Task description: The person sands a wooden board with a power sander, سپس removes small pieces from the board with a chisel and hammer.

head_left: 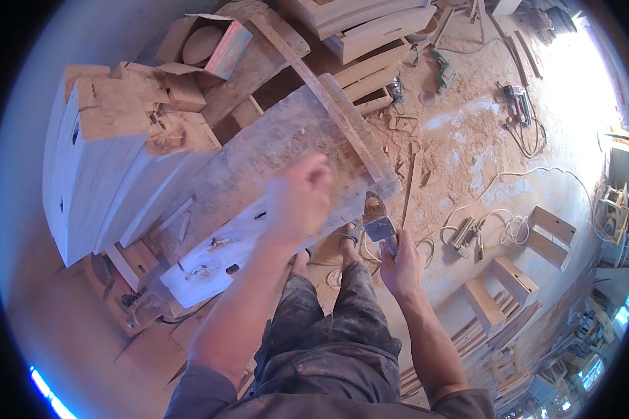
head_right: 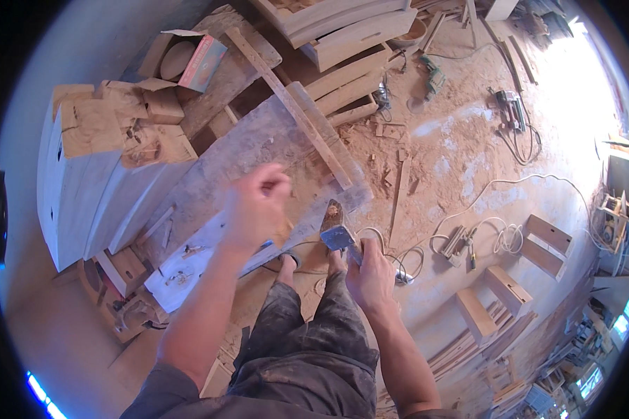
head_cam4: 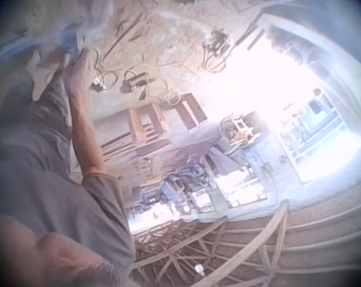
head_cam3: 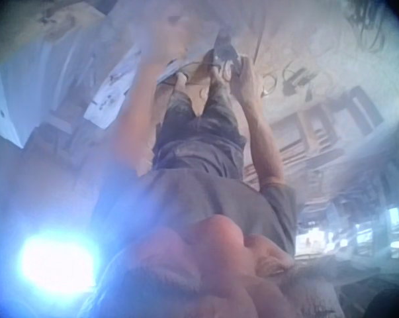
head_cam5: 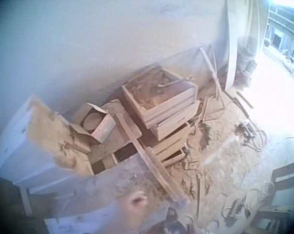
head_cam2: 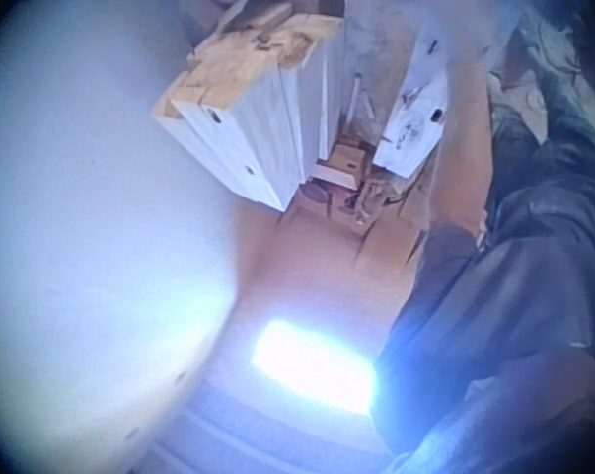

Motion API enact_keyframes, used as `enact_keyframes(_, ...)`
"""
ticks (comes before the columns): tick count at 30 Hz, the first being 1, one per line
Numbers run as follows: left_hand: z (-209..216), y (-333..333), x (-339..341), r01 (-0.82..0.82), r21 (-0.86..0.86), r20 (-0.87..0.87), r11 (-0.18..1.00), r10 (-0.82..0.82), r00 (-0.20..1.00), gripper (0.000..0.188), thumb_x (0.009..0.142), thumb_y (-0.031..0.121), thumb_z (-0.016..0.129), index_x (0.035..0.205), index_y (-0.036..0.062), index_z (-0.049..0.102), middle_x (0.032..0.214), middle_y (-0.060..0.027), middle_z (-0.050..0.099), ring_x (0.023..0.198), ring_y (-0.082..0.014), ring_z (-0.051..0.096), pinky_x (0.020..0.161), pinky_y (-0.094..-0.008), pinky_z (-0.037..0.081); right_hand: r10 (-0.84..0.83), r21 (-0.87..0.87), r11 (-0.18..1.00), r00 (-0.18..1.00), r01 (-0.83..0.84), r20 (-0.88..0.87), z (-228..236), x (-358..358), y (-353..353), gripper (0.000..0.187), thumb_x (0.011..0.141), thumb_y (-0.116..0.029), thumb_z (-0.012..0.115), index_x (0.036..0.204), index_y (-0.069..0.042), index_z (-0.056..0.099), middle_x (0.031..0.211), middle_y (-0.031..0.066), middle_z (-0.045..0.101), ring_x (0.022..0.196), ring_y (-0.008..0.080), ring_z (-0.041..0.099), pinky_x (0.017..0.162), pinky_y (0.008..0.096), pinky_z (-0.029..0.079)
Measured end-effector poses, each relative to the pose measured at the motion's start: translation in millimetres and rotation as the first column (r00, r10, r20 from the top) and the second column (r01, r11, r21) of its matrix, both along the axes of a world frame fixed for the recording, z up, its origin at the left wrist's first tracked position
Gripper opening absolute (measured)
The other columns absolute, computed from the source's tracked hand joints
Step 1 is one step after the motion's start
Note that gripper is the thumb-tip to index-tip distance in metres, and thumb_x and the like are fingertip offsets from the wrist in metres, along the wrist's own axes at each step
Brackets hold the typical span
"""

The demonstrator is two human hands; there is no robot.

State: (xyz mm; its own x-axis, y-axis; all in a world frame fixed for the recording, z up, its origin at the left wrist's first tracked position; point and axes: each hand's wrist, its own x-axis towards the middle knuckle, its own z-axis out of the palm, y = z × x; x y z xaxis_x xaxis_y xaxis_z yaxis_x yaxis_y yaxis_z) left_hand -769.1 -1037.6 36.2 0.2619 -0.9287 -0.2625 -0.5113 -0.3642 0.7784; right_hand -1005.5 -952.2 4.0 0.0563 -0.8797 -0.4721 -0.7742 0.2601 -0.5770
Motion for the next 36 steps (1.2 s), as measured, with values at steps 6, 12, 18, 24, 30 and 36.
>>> enact_keyframes(6, -50, -33, -49, 0.348, 0.112, 0.291, 0.931, -0.366, 0.884, 0.012, 0.080, 0.005, 0.069, 0.091, 0.0012, 0.071, 0.099, -0.0188, 0.070, 0.095, -0.0384, 0.069, 0.085, -0.0456, 0.057, -0.122, 0.017, 0.993, 0.990, 0.121, 0.065, 1, 0, 25, 0.029, 0.088, -0.013, 0.074, 0.110, -0.003, 0.057, 0.081, 0.0233, 0.066, 0.076, 0.0465, 0.064, 0.067, 0.0492, 0.049)
enact_keyframes(12, -71, -29, -58, 0.360, 0.062, 0.317, 0.931, -0.361, 0.877, 0.006, 0.080, 0.003, 0.070, 0.085, 0.0019, 0.067, 0.093, -0.0182, 0.067, 0.090, -0.0390, 0.068, 0.081, -0.0476, 0.056, -0.269, 0.213, 0.941, 0.963, 0.261, 0.010, -19, -28, 74, 0.029, 0.089, -0.014, 0.072, 0.111, -0.003, 0.057, 0.081, 0.0261, 0.067, 0.080, 0.0490, 0.066, 0.069, 0.0551, 0.049)
enact_keyframes(18, -73, -29, -58, 0.354, -0.018, 0.229, 0.935, -0.341, 0.912, 0.018, 0.076, 0.007, 0.081, 0.084, 0.0014, 0.065, 0.086, -0.0165, 0.065, 0.081, -0.0374, 0.065, 0.073, -0.0458, 0.053, -0.331, 0.290, 0.904, 0.944, 0.315, 0.005, -27, -45, 90, 0.030, 0.089, -0.014, 0.072, 0.112, -0.003, 0.057, 0.080, 0.0258, 0.067, 0.079, 0.0485, 0.066, 0.070, 0.0554, 0.049)
enact_keyframes(24, -70, -29, -57, 0.341, 0.006, 0.229, 0.940, -0.333, 0.915, 0.023, 0.074, 0.007, 0.084, 0.085, 0.0006, 0.065, 0.084, -0.0157, 0.065, 0.079, -0.0357, 0.065, 0.071, -0.0445, 0.052, -0.315, 0.261, 0.918, 0.949, 0.298, 0.021, -27, -47, 83, 0.029, 0.091, -0.015, 0.070, 0.114, -0.004, 0.058, 0.086, 0.0271, 0.069, 0.084, 0.0493, 0.067, 0.072, 0.0558, 0.050)
enact_keyframes(30, -34, -22, -38, 0.148, -0.005, 0.217, 0.989, -0.143, 0.966, 0.018, 0.079, 0.005, 0.081, 0.092, 0.0004, 0.069, 0.087, -0.0113, 0.068, 0.079, -0.0233, 0.067, 0.074, -0.0346, 0.054, -0.206, 0.117, 0.973, 0.976, 0.197, 0.073, -15, -38, 58, 0.031, 0.089, -0.014, 0.071, 0.116, -0.005, 0.058, 0.088, 0.0249, 0.070, 0.082, 0.0473, 0.068, 0.071, 0.0540, 0.051)
enact_keyframes(36, 0, 5, 8, 0.035, -0.206, 0.210, 0.978, 0.010, 0.978, 0.007, 0.089, 0.003, 0.075, 0.095, 0.0004, 0.070, 0.092, -0.0078, 0.071, 0.081, -0.0159, 0.067, 0.076, -0.0301, 0.054, 0.155, -0.192, 0.974, 0.974, -0.122, 0.164, 16, -9, 0, 0.036, 0.085, -0.007, 0.069, 0.119, -0.002, 0.055, 0.094, 0.0242, 0.069, 0.085, 0.0461, 0.067, 0.073, 0.0526, 0.052)
